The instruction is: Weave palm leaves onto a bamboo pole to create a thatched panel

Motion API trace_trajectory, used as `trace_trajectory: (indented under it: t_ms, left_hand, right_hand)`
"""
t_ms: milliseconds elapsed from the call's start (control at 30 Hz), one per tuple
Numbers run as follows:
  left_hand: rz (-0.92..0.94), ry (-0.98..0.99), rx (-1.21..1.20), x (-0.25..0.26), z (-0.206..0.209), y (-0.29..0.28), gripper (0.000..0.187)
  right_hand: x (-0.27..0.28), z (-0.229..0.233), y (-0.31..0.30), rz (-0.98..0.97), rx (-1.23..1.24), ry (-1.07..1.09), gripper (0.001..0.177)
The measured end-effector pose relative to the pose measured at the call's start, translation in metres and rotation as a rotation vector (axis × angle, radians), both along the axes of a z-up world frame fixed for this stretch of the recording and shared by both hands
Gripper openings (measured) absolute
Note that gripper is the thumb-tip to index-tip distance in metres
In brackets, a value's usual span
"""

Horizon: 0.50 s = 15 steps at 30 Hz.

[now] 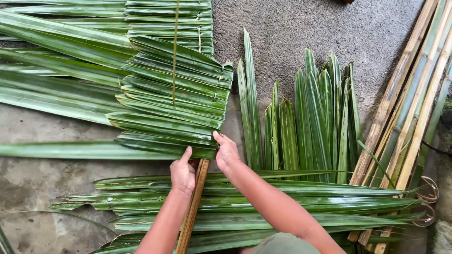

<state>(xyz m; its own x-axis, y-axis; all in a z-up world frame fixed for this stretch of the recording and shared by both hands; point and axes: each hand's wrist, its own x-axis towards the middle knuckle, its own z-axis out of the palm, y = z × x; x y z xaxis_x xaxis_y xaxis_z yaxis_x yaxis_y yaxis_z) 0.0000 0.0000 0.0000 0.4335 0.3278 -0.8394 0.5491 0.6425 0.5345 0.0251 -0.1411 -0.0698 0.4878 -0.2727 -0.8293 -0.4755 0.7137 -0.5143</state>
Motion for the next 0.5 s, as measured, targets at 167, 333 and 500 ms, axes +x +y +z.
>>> trace_trajectory:
  t_ms: [167, 333, 500]
  left_hand:
    - [-0.058, 0.011, -0.146, 0.036, 0.092, -0.016, 0.046]
    - [-0.152, 0.006, 0.020, 0.061, 0.109, -0.028, 0.096]
    - [0.020, 0.049, 0.183, 0.057, 0.064, -0.035, 0.071]
  right_hand:
    - [-0.001, -0.019, 0.007, -0.046, -0.077, -0.026, 0.018]
    - [0.001, -0.024, 0.008, -0.063, -0.154, -0.027, 0.016]
    - [0.005, -0.028, 0.002, 0.067, -0.228, 0.062, 0.023]
